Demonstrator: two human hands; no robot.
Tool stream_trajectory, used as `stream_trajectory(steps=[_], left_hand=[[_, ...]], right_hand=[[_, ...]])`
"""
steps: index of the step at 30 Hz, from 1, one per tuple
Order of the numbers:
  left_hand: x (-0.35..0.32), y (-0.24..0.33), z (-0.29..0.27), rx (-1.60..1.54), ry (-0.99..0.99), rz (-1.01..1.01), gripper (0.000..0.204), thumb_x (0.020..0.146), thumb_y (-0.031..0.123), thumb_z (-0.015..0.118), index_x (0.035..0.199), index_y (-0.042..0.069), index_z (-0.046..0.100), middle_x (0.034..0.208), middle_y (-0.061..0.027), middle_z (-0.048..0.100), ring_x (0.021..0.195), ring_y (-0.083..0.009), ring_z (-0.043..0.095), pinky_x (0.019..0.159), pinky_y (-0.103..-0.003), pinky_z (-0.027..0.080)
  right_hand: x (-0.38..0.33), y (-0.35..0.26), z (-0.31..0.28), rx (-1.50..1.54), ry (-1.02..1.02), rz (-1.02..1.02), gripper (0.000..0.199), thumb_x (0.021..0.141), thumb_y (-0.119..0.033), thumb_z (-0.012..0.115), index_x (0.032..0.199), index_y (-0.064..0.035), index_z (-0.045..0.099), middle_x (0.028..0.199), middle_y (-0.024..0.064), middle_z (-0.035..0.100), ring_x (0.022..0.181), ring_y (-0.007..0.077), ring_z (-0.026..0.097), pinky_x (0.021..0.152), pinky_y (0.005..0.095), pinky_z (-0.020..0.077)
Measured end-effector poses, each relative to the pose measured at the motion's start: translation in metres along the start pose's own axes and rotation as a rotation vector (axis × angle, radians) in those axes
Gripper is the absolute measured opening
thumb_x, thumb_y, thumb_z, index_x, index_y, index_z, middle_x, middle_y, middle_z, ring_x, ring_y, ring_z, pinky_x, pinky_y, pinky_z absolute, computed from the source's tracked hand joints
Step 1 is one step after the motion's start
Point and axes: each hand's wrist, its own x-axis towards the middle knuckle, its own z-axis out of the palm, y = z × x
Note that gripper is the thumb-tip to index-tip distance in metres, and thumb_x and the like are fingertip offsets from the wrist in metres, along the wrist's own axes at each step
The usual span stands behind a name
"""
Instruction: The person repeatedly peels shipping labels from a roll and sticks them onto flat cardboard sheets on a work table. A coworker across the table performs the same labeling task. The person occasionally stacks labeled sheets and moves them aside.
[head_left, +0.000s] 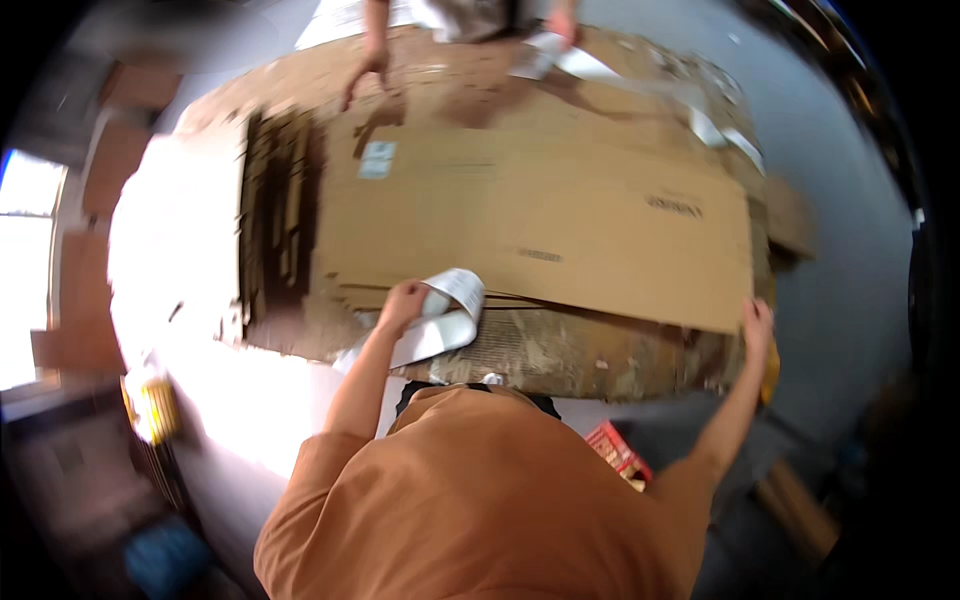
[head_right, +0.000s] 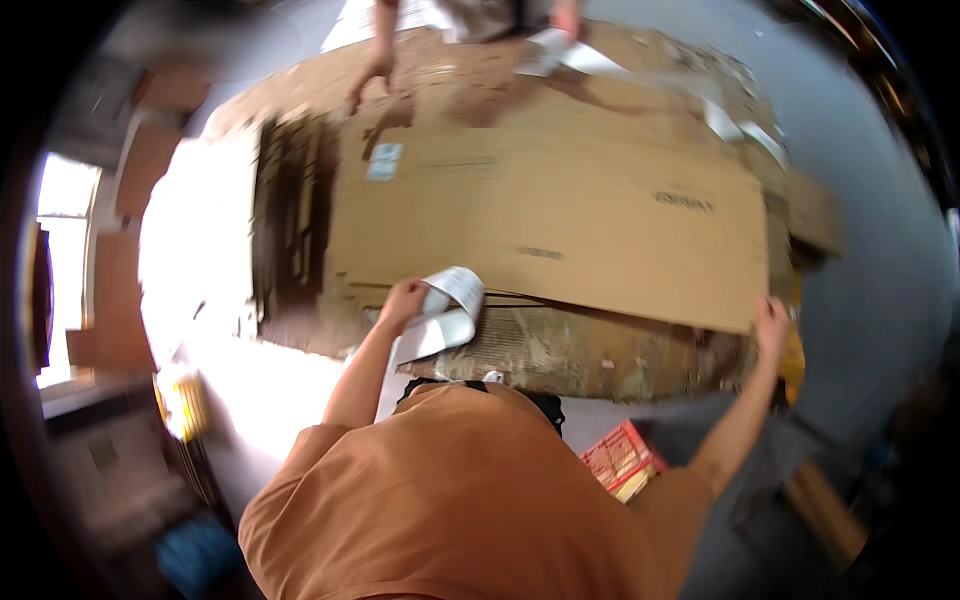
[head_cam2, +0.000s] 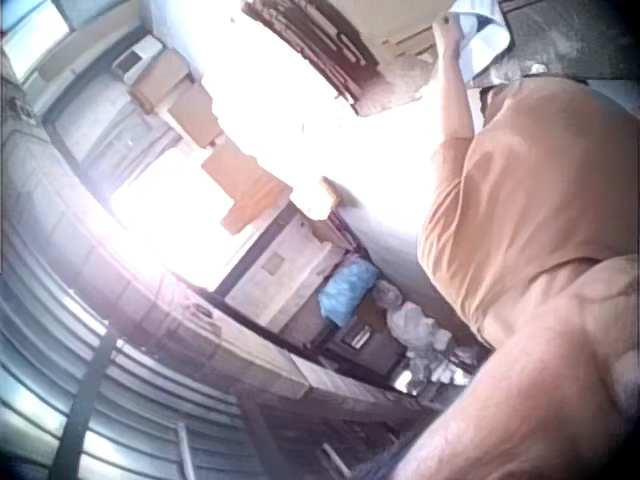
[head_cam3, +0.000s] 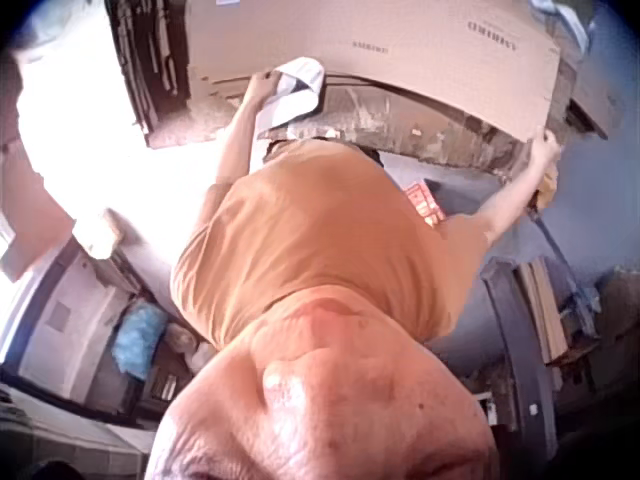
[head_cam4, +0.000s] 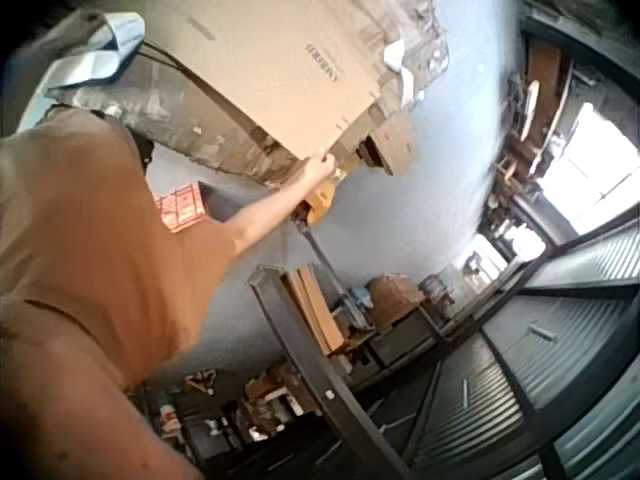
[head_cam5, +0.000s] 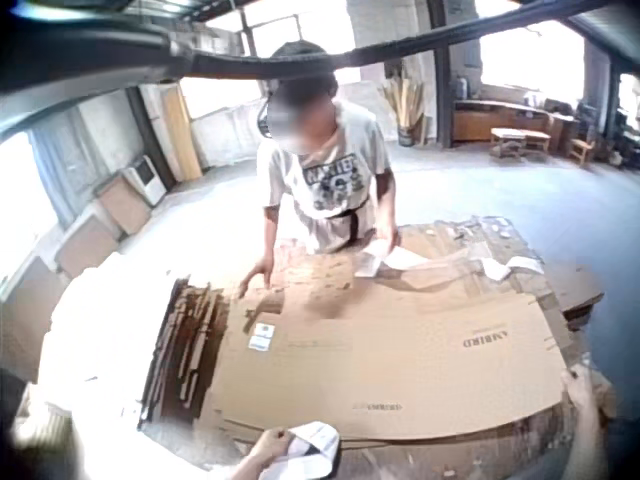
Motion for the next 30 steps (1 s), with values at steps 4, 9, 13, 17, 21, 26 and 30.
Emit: stream_trajectory(steps=[4,9,13,17,21,26,30], left_hand=[[-0.029,-0.001,0.004,-0.798,-0.317,-0.114,0.027,0.093,0.021,0.052,0.110,0.002,0.058,0.104,-0.0059,0.064,0.088,-0.0147,0.062,0.076,-0.029,0.051],[-0.036,0.041,-0.009,-1.006,-0.319,0.030,0.028,0.095,0.023,0.051,0.111,0.002,0.059,0.099,-0.0060,0.065,0.086,-0.0146,0.064,0.074,-0.029,0.053],[-0.032,0.072,-0.025,-0.584,-0.162,0.174,0.026,0.091,0.020,0.053,0.101,0.000,0.064,0.082,-0.0033,0.066,0.070,-0.0104,0.060,0.060,-0.026,0.048],[-0.026,0.102,-0.043,-0.284,0.070,0.293,0.025,0.086,0.019,0.055,0.093,-0.003,0.066,0.070,-0.0082,0.064,0.061,-0.0126,0.058,0.056,-0.029,0.046],[-0.063,0.139,-0.074,-0.213,0.228,0.558,0.023,0.083,0.014,0.055,0.092,-0.005,0.065,0.073,-0.0172,0.064,0.063,-0.0215,0.062,0.062,-0.032,0.049],[-0.135,0.143,-0.162,-0.302,0.457,0.799,0.017,0.082,0.005,0.054,0.090,-0.007,0.062,0.081,-0.0175,0.064,0.074,-0.0207,0.063,0.068,-0.029,0.048],[-0.171,0.065,-0.263,-0.502,0.620,0.524,0.019,0.089,0.005,0.049,0.100,-0.002,0.063,0.082,-0.0030,0.063,0.070,-0.0086,0.059,0.059,-0.022,0.048]], right_hand=[[-0.031,-0.057,-0.052,0.459,-0.187,0.356,0.023,0.092,-0.027,0.054,0.101,-0.0050,0.057,0.085,-0.0036,0.056,0.077,0.0072,0.050,0.066,0.0227,0.0392],[-0.073,-0.029,-0.094,0.652,-0.390,0.341,0.016,0.093,-0.021,0.052,0.103,-0.0098,0.058,0.085,-0.0052,0.058,0.068,0.0026,0.051,0.052,0.0175,0.0355],[-0.124,-0.002,-0.067,0.634,-0.144,0.244,0.019,0.092,-0.023,0.054,0.105,-0.0092,0.056,0.088,-0.0050,0.059,0.068,0.0032,0.053,0.048,0.0181,0.0344],[-0.165,-0.001,-0.044,0.751,-0.277,0.470,0.020,0.093,-0.025,0.053,0.107,-0.0098,0.056,0.080,-0.0047,0.055,0.059,0.0039,0.044,0.048,0.0190,0.0309],[-0.214,-0.013,-0.010,0.777,-0.316,0.637,0.016,0.095,-0.026,0.049,0.096,-0.0100,0.053,0.069,-0.0015,0.050,0.049,0.0064,0.038,0.041,0.0224,0.0280],[-0.220,0.017,0.063,0.938,-0.309,0.653,0.016,0.094,-0.025,0.049,0.093,-0.0096,0.054,0.071,-0.0019,0.050,0.052,0.0056,0.041,0.042,0.0222,0.0293],[-0.195,-0.118,0.150,1.255,-0.681,0.420,0.016,0.092,-0.020,0.052,0.097,-0.0064,0.057,0.080,-0.0010,0.057,0.060,0.0064,0.049,0.043,0.0212,0.0328]])
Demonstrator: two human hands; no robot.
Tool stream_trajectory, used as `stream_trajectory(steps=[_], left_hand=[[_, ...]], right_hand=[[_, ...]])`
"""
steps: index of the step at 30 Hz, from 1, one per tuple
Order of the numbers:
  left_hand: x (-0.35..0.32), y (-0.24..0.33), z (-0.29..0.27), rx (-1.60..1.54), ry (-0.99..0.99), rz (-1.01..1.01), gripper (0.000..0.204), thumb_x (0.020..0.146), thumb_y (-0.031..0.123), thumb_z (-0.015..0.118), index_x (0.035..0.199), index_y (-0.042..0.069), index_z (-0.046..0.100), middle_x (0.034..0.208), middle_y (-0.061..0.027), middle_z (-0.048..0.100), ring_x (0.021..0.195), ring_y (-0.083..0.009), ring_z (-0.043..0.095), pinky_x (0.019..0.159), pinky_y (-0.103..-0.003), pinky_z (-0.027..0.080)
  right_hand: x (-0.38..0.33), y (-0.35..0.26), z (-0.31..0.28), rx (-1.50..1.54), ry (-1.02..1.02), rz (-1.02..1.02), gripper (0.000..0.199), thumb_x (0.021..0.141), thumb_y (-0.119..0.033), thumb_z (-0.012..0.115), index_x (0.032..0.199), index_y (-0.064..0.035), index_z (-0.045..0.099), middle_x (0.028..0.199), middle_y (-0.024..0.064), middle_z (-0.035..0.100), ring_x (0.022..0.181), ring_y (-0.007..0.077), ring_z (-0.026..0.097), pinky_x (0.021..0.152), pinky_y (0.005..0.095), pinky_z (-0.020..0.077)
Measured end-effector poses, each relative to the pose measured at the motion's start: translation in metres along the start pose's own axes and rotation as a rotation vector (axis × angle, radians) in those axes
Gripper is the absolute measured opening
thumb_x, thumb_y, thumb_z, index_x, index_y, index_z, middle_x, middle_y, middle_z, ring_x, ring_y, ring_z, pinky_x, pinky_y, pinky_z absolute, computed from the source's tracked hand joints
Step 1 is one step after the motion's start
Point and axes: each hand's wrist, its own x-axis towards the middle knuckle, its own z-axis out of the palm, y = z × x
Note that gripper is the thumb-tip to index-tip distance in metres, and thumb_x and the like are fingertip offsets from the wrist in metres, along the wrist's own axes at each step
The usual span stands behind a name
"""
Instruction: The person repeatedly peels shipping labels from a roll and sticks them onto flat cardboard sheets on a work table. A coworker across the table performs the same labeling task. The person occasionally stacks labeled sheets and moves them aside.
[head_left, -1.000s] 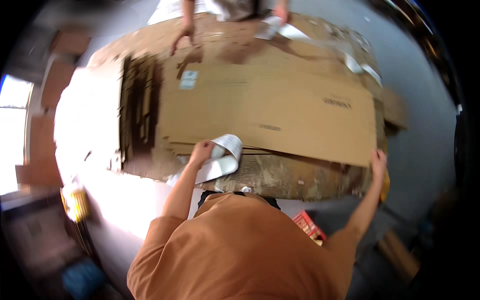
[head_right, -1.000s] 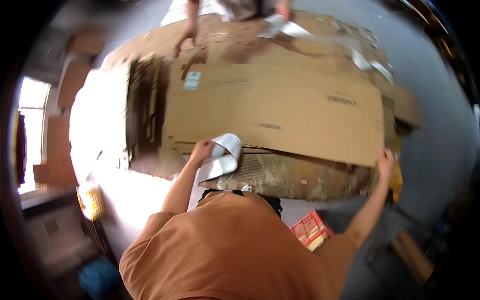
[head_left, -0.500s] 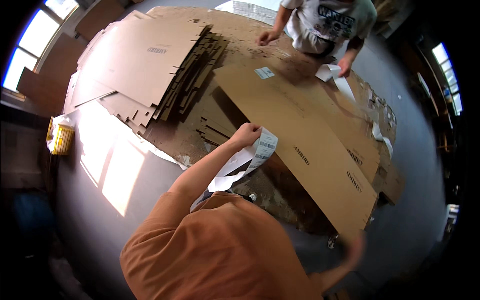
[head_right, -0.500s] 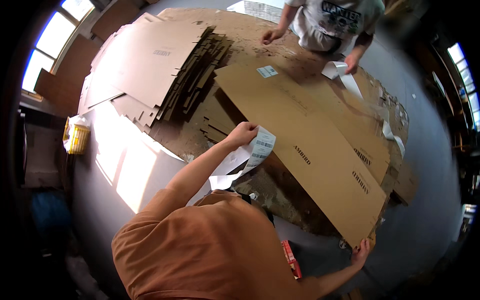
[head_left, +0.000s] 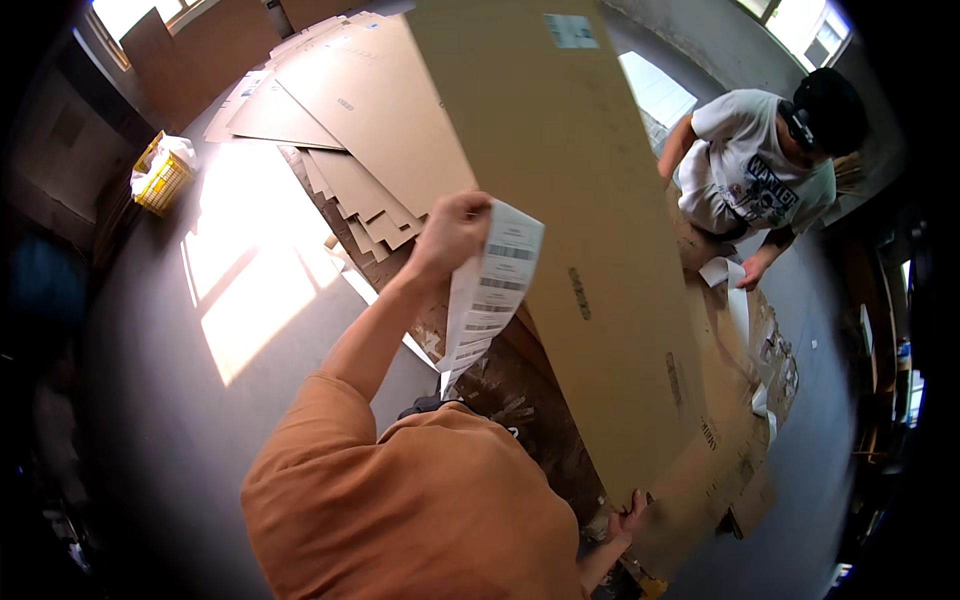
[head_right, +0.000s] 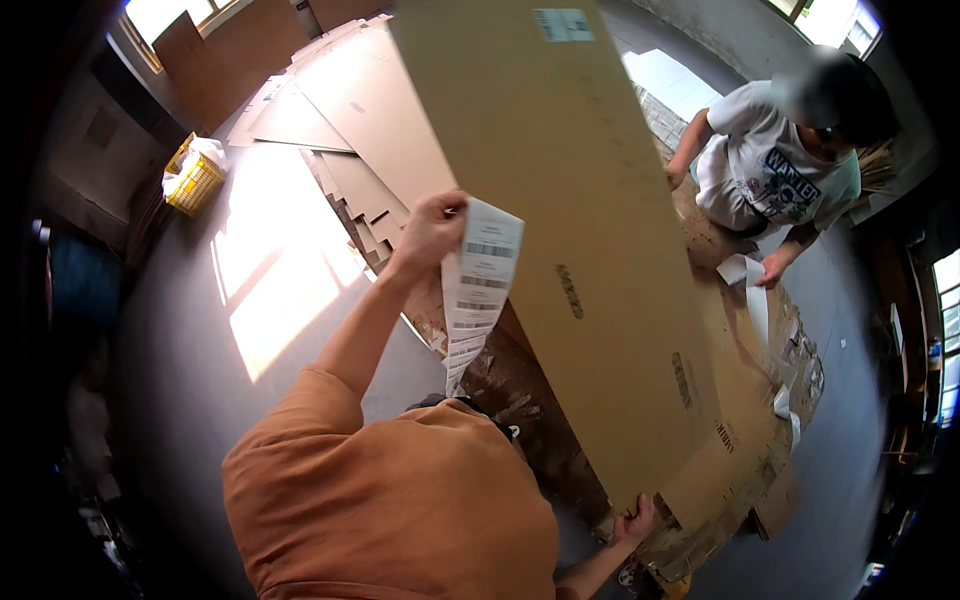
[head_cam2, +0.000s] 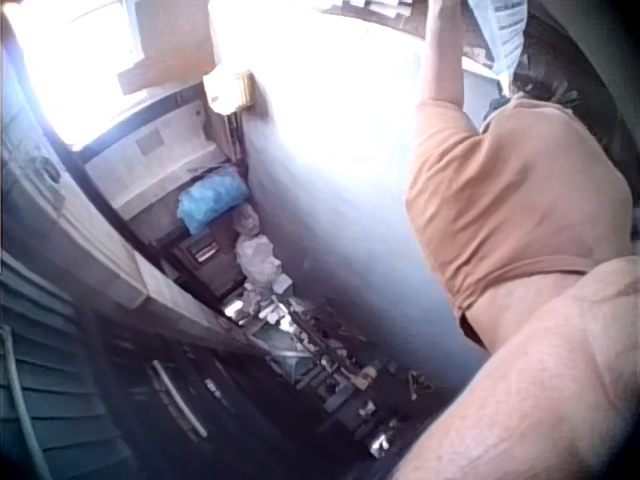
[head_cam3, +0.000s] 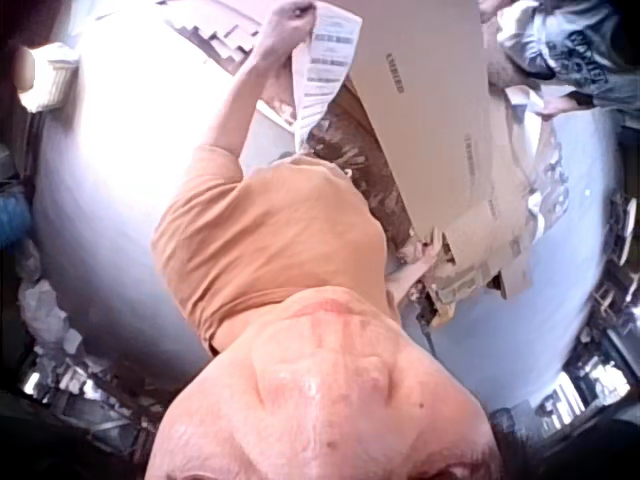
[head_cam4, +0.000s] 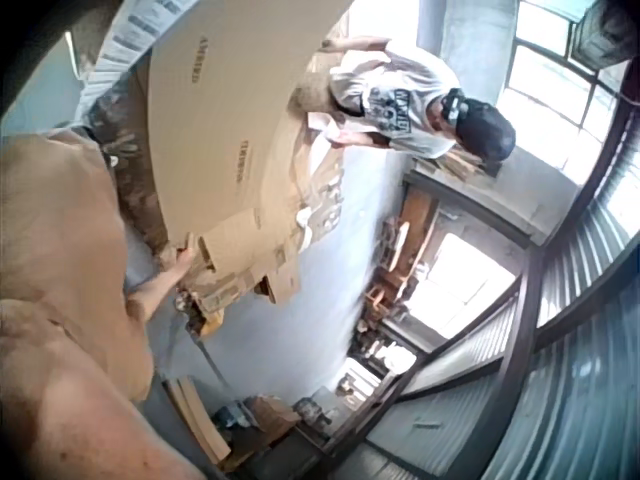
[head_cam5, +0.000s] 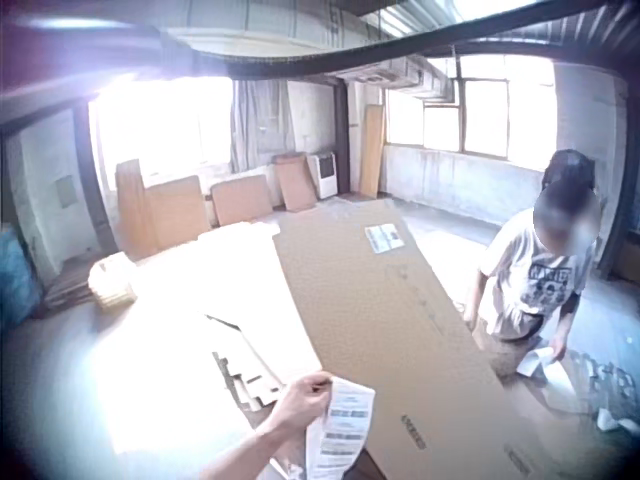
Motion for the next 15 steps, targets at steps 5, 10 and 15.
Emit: stream_trajectory(steps=[5,10,15], left_hand=[[-0.018,-0.043,-0.122,-0.361,0.293,-0.103,0.020,0.092,0.006,0.051,0.106,-0.004,0.061,0.083,-0.0061,0.065,0.072,-0.0105,0.062,0.062,-0.022,0.053],[-0.074,-0.063,-0.172,-0.315,0.454,-0.052,0.024,0.083,-0.004,0.055,0.105,-0.001,0.064,0.089,-0.0075,0.066,0.082,-0.0127,0.062,0.073,-0.023,0.050],[-0.121,-0.041,-0.226,0.098,0.570,-0.121,0.018,0.078,-0.010,0.054,0.086,0.000,0.068,0.081,-0.0045,0.066,0.076,-0.0099,0.060,0.070,-0.022,0.049]], right_hand=[[0.110,0.041,0.202,-0.091,-0.200,0.122,0.022,0.092,-0.020,0.054,0.109,-0.0047,0.053,0.096,0.0029,0.060,0.077,0.0131,0.058,0.052,0.0250,0.0465],[0.114,0.105,0.480,-0.150,-0.455,0.244,0.016,0.091,-0.014,0.056,0.102,-0.0027,0.052,0.094,0.0074,0.060,0.073,0.0213,0.063,0.054,0.0271,0.0556],[0.112,0.151,0.599,-0.224,-0.535,0.173,0.016,0.090,-0.012,0.057,0.095,0.0020,0.053,0.089,0.0125,0.061,0.069,0.0205,0.065,0.055,0.0262,0.0566]])
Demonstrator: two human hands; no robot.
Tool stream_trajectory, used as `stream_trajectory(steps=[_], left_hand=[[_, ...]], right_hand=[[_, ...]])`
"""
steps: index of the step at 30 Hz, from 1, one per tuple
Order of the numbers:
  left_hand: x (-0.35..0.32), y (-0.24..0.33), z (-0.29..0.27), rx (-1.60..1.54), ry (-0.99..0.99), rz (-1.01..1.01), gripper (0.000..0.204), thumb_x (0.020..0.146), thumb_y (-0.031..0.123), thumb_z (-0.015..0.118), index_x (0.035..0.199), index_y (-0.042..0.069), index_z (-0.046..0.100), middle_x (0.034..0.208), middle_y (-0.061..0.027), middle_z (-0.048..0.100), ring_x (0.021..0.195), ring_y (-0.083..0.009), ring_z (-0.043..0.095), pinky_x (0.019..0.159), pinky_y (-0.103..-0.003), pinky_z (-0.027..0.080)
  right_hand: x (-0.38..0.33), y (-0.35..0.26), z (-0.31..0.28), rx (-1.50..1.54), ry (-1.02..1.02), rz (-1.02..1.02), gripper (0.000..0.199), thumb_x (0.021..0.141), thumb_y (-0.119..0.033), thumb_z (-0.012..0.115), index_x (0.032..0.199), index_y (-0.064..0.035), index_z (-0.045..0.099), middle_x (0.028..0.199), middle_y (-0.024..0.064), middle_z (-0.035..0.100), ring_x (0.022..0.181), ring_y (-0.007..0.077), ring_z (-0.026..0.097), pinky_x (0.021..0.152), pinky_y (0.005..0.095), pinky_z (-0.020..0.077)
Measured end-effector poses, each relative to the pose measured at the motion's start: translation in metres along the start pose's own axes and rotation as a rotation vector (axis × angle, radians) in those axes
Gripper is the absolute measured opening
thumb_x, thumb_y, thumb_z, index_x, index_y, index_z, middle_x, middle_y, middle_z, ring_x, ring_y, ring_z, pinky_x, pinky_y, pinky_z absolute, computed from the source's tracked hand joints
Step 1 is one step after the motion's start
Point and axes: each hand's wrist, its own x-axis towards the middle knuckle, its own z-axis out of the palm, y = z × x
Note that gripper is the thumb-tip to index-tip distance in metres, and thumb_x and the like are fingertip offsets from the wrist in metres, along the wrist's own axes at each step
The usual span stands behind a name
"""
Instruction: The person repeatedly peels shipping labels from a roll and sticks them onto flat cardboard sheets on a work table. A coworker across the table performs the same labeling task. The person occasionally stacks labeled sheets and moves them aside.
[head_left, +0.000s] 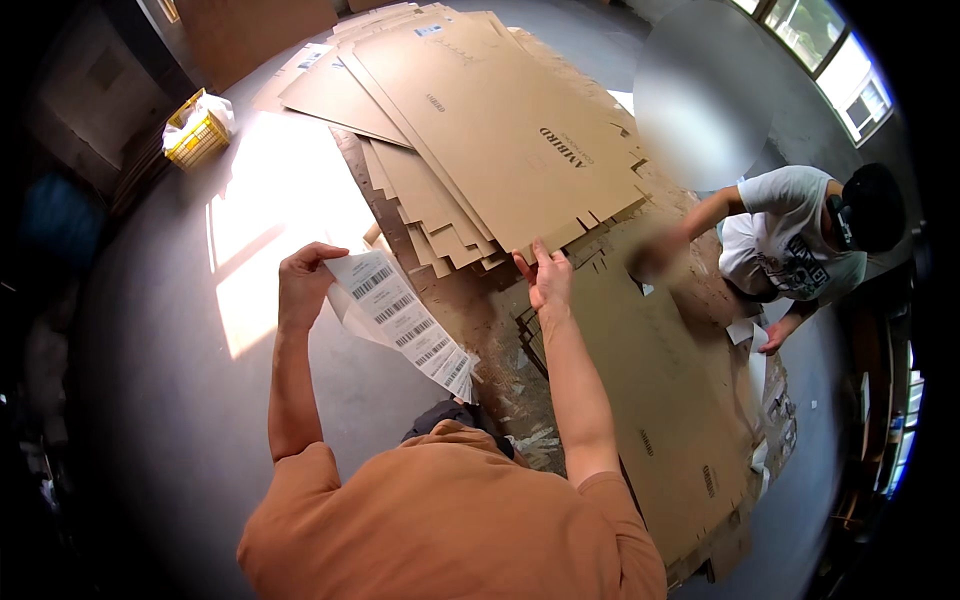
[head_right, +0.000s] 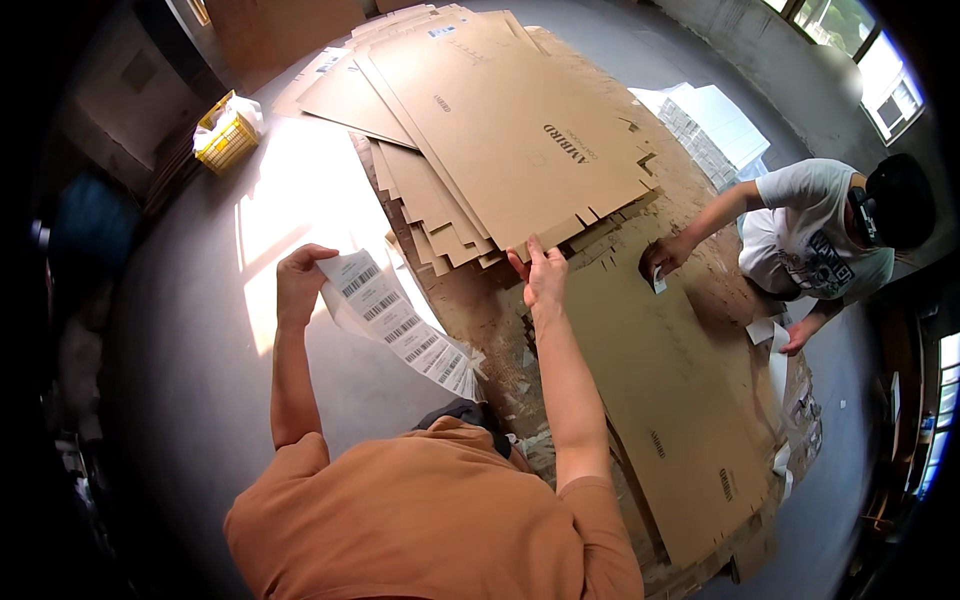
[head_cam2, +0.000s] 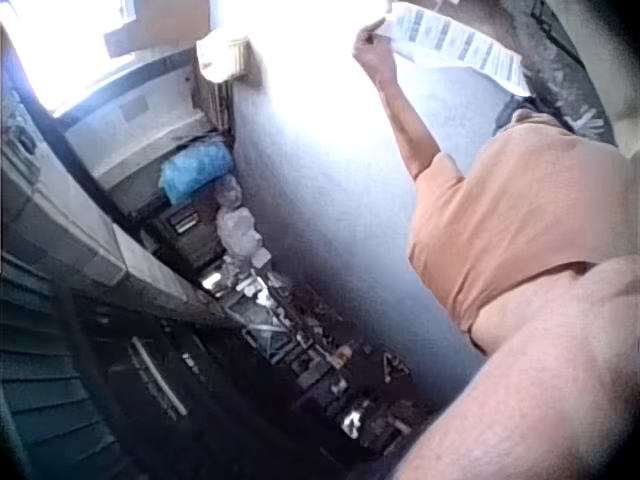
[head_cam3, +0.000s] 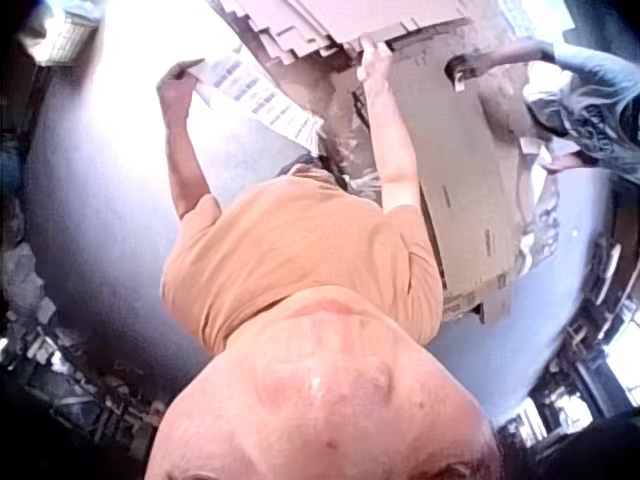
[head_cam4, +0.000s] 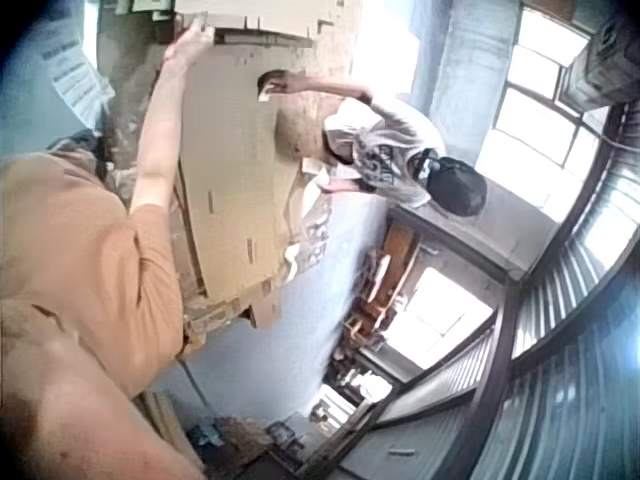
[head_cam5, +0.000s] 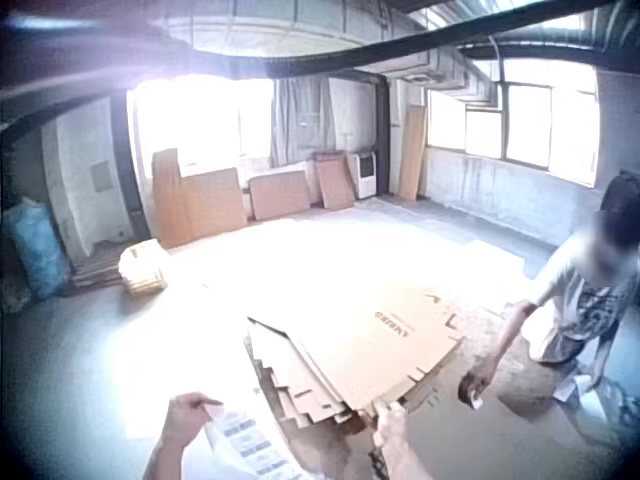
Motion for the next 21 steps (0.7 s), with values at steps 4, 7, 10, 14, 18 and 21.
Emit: stream_trajectory(steps=[4,7,10,14,18,21], left_hand=[[0.001,0.013,-0.028,0.038,0.120,0.104,0.013,0.079,-0.011,0.053,0.077,0.001,0.059,0.076,-0.0019,0.063,0.071,-0.0083,0.058,0.066,-0.021,0.048],[0.009,0.015,-0.021,-0.176,0.094,0.058,0.011,0.081,-0.009,0.052,0.079,0.002,0.056,0.076,-0.0018,0.062,0.070,-0.0075,0.058,0.063,-0.020,0.047],[0.017,0.034,0.020,-0.305,-0.065,0.028,0.016,0.081,-0.006,0.056,0.094,0.002,0.059,0.081,-0.0029,0.064,0.071,-0.0062,0.059,0.060,-0.019,0.046],[0.027,0.029,0.118,-0.279,-0.450,0.136,0.020,0.077,-0.008,0.060,0.093,0.001,0.066,0.085,-0.0032,0.066,0.081,-0.0106,0.062,0.072,-0.024,0.050],[0.005,0.049,0.188,-0.154,-0.721,0.130,0.018,0.077,-0.004,0.057,0.093,0.001,0.066,0.083,-0.0045,0.066,0.078,-0.0096,0.060,0.071,-0.024,0.049],[-0.006,0.047,0.225,-0.057,-0.866,0.159,0.017,0.076,-0.003,0.059,0.091,0.000,0.066,0.079,-0.0039,0.066,0.072,-0.0081,0.058,0.067,-0.024,0.048]], right_hand=[[0.002,-0.003,0.015,-0.215,-0.133,0.075,0.019,0.091,-0.012,0.055,0.098,0.0058,0.054,0.084,0.0133,0.062,0.069,0.0203,0.066,0.056,0.0259,0.0566],[-0.029,-0.023,0.016,-0.615,-0.201,0.123,0.034,0.091,-0.014,0.055,0.117,0.0071,0.050,0.084,0.0127,0.064,0.067,0.0166,0.064,0.057,0.0252,0.0533],[-0.067,-0.043,0.022,-0.591,-0.425,-0.076,0.043,0.091,-0.018,0.058,0.125,0.0044,0.045,0.091,0.0097,0.063,0.079,0.0124,0.061,0.071,0.0241,0.0494],[-0.114,-0.078,0.031,-0.523,-0.504,-0.249,0.051,0.089,-0.019,0.061,0.131,0.0022,0.041,0.098,0.0072,0.062,0.090,0.0099,0.057,0.080,0.0226,0.0452],[-0.127,-0.093,0.001,-0.571,-0.345,-0.312,0.038,0.088,-0.012,0.061,0.121,0.0032,0.049,0.093,0.0057,0.062,0.084,0.0095,0.058,0.074,0.0227,0.0477],[-0.131,-0.100,-0.032,-0.587,-0.189,-0.365,0.027,0.087,-0.006,0.061,0.111,0.0045,0.055,0.087,0.0045,0.062,0.078,0.0086,0.058,0.068,0.0226,0.0491]])
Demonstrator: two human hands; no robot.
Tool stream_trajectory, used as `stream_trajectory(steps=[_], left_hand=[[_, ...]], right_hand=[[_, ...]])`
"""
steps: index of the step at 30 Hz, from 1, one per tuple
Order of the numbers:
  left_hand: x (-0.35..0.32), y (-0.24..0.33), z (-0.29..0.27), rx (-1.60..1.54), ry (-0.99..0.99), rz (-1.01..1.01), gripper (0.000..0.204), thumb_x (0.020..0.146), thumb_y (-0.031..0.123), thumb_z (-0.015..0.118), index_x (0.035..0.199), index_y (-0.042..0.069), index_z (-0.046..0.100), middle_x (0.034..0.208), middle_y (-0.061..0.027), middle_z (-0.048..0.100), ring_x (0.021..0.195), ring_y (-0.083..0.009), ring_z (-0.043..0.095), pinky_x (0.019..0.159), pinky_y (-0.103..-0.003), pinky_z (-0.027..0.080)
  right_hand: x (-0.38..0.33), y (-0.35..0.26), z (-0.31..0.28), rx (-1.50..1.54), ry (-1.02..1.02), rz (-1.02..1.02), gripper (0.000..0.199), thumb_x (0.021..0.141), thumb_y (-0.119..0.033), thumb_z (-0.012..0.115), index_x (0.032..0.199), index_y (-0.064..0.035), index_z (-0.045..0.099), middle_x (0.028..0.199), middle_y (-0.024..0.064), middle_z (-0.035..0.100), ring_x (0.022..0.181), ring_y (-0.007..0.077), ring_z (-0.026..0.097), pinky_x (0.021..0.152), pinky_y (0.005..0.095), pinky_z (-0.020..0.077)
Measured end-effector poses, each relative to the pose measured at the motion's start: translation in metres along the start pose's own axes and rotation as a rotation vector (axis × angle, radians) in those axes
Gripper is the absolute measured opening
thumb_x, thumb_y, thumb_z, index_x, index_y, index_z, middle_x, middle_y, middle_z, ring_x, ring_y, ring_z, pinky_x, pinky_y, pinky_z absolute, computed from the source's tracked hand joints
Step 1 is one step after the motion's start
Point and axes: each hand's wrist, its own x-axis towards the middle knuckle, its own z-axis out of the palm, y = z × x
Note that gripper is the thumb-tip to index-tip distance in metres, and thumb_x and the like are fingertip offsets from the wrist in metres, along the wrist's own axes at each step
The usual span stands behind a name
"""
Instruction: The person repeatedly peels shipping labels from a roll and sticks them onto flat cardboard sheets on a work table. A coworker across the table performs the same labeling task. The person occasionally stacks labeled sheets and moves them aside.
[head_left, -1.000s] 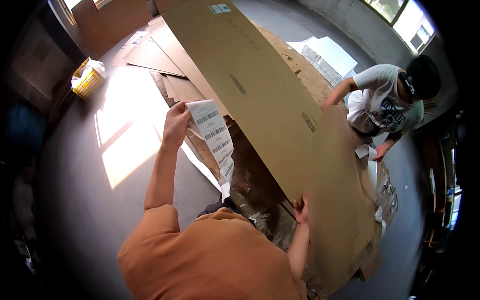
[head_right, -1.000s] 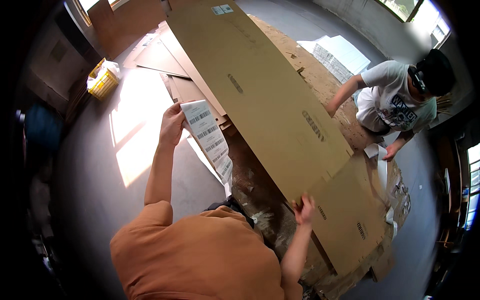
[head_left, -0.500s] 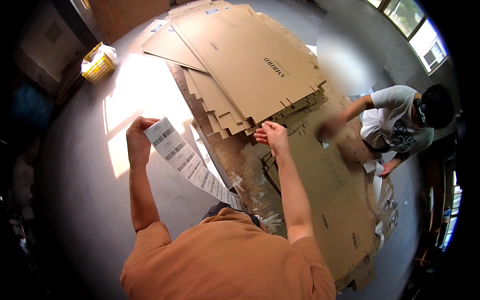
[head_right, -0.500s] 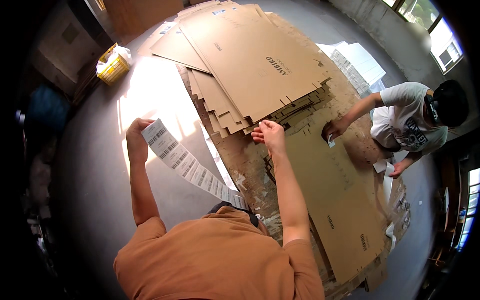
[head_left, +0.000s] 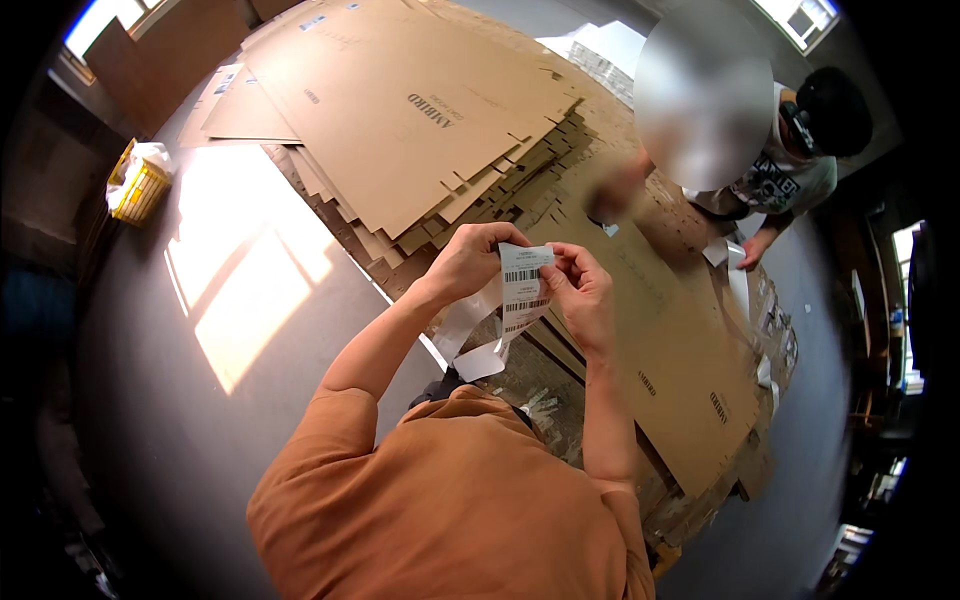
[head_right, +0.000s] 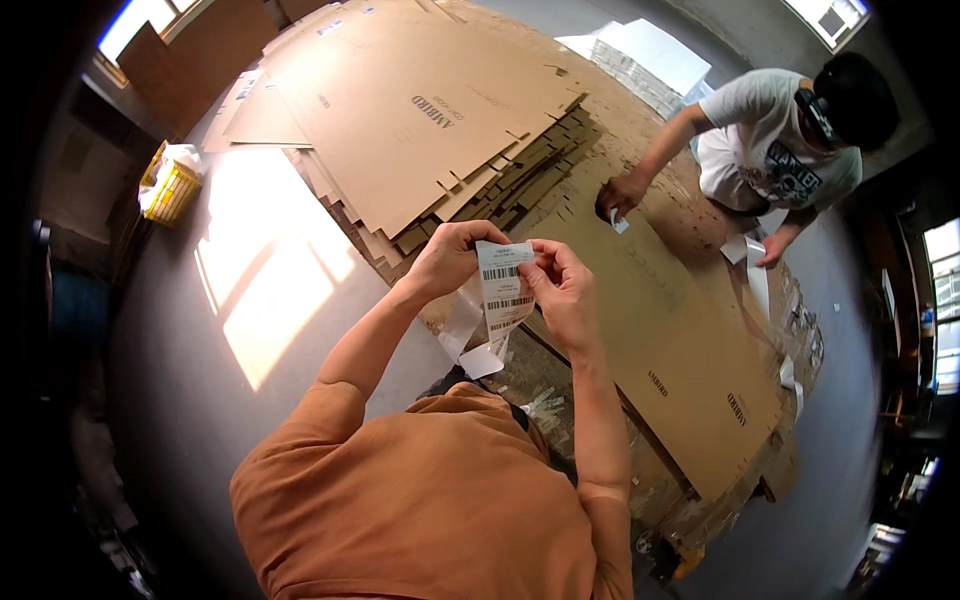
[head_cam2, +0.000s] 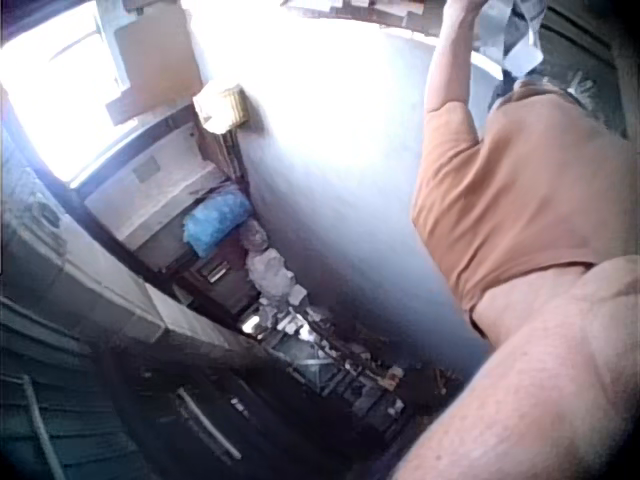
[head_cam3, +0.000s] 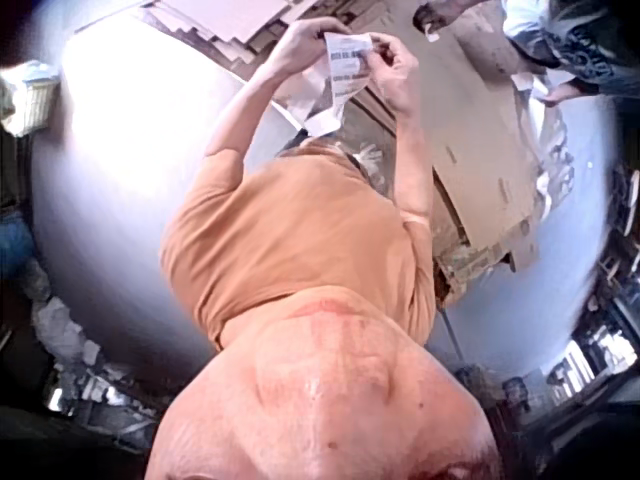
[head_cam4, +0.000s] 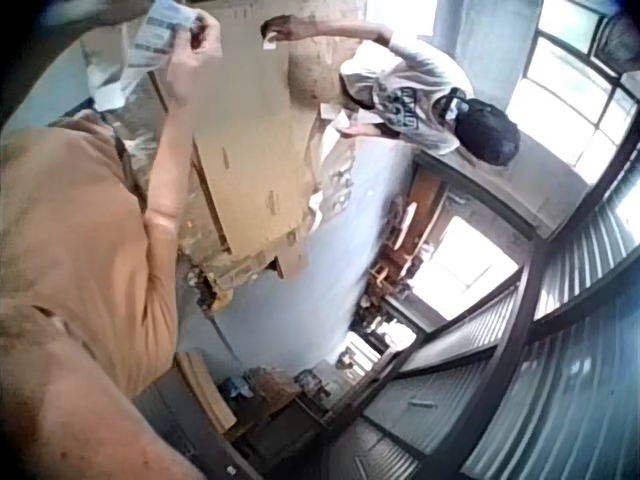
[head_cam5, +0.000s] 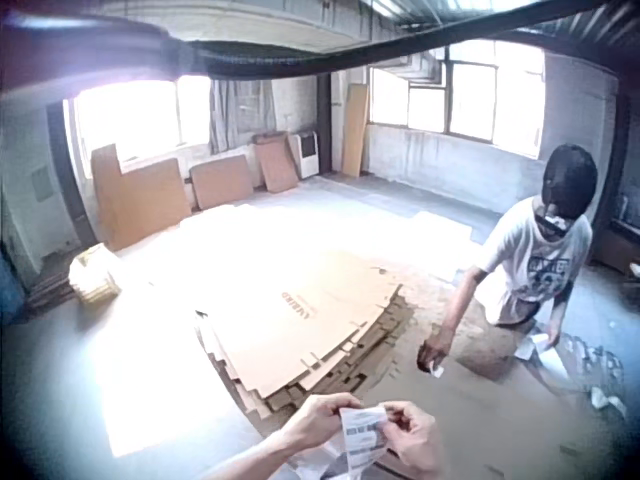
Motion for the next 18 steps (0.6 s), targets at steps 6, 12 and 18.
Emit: stream_trajectory(steps=[6,12,18], left_hand=[[0.033,-0.018,0.039,0.043,-0.177,-0.035,0.011,0.076,0.002,0.065,0.087,-0.001,0.066,0.074,-0.0020,0.064,0.068,-0.0057,0.056,0.061,-0.022,0.046],[0.075,-0.038,0.071,0.230,-0.302,-0.107,0.014,0.073,0.010,0.066,0.082,-0.001,0.066,0.068,-0.0111,0.063,0.064,-0.0155,0.060,0.059,-0.029,0.046],[0.099,-0.137,0.097,0.275,-0.256,-0.172,0.019,0.073,0.015,0.064,0.081,-0.001,0.066,0.069,-0.0177,0.064,0.063,-0.0256,0.064,0.060,-0.036,0.048]], right_hand=[[-0.014,0.015,-0.042,-0.115,0.153,0.072,0.016,0.084,-0.005,0.063,0.099,0.0017,0.060,0.085,0.0022,0.062,0.075,0.0081,0.057,0.066,0.0233,0.0487],[-0.008,0.026,-0.071,-0.581,0.374,-0.193,0.011,0.078,-0.003,0.067,0.088,-0.0017,0.062,0.086,0.0068,0.060,0.073,0.0181,0.059,0.064,0.0289,0.0485],[0.020,0.091,-0.117,-0.394,0.535,0.137,0.008,0.080,-0.007,0.066,0.082,-0.0005,0.062,0.067,0.0044,0.060,0.058,0.0129,0.054,0.056,0.0249,0.0434]])
